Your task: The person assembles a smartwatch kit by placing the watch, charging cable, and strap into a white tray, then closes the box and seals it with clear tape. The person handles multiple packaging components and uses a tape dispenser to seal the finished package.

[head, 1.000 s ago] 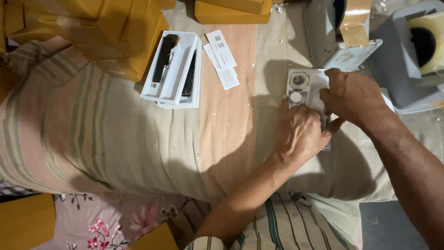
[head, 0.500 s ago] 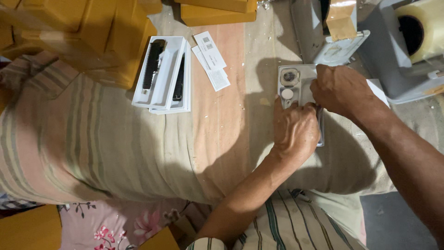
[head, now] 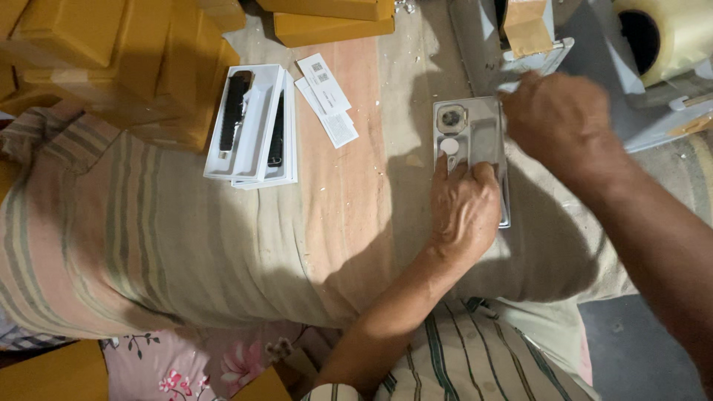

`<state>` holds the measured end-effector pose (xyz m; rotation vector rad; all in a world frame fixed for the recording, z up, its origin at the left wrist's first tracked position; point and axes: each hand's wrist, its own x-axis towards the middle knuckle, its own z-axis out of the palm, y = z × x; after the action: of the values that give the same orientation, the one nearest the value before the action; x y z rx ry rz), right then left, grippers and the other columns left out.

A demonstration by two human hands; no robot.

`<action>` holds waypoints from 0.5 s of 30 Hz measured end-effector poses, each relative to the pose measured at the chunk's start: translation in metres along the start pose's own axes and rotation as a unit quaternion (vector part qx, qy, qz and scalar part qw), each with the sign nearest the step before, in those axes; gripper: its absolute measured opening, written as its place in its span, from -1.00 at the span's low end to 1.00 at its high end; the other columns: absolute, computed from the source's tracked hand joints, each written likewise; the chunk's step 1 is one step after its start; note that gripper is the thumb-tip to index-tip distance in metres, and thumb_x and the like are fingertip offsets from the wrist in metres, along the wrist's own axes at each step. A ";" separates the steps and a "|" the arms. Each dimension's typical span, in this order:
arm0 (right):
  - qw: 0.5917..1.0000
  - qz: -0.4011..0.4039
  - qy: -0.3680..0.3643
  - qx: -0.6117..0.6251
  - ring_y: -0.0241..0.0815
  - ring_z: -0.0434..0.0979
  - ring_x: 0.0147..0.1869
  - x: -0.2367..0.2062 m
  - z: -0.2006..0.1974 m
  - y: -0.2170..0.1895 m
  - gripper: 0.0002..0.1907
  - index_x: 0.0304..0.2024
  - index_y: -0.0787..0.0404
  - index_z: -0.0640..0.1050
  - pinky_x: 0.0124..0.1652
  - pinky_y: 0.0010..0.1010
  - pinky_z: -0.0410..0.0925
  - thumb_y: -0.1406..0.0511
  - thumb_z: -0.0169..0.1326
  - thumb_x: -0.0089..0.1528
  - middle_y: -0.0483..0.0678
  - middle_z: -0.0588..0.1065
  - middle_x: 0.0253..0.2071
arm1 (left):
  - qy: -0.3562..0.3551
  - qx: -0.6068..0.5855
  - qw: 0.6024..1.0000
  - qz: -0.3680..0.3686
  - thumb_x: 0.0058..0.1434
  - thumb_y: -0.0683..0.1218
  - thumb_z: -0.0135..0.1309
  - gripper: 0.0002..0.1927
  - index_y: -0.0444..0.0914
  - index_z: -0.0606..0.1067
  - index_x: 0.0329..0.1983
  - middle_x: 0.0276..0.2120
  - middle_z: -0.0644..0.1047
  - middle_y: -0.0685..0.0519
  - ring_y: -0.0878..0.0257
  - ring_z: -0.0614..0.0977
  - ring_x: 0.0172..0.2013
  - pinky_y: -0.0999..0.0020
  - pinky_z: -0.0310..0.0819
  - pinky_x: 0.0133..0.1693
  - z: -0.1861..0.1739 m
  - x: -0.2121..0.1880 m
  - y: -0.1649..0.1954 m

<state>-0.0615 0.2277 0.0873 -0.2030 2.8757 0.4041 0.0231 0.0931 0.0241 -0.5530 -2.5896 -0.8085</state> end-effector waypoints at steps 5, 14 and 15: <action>0.941 0.070 0.205 0.261 0.00 0.59 -0.48 -0.056 0.009 0.023 -0.69 -0.01 0.32 0.62 -0.48 -0.14 0.42 0.18 0.08 0.45 0.20 0.61 -0.41 | 0.055 -0.045 0.997 0.006 0.24 -0.24 0.08 -0.93 -0.34 0.48 -0.36 -0.38 0.59 -0.23 -0.09 0.67 -0.25 -0.11 0.45 0.20 0.004 -0.005 -0.006; 0.882 0.056 0.150 0.444 -0.03 0.68 -0.27 -0.099 0.076 -0.019 -0.50 0.03 0.33 0.62 -0.23 -0.24 0.51 0.15 0.28 0.15 0.16 0.64 -0.25 | 0.057 -0.117 0.991 -0.036 0.37 -0.17 0.05 -0.77 -0.34 0.48 -0.43 -0.46 0.53 -0.23 -0.20 0.58 -0.35 -0.03 0.48 0.17 0.006 -0.004 -0.006; 0.881 0.053 0.167 0.439 -0.01 0.67 -0.27 -0.098 0.079 -0.022 -0.52 0.02 0.35 0.62 -0.23 -0.24 0.50 0.16 0.28 0.16 0.18 0.64 -0.25 | 0.058 -0.115 0.991 -0.037 0.37 -0.17 0.05 -0.77 -0.34 0.47 -0.43 -0.45 0.53 -0.24 -0.21 0.58 -0.34 -0.03 0.49 0.15 0.006 -0.003 -0.005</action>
<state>0.0526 0.2395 0.0321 0.0604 3.0567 -1.0150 0.0222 0.0923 0.0162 -0.4605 -2.4398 -1.1394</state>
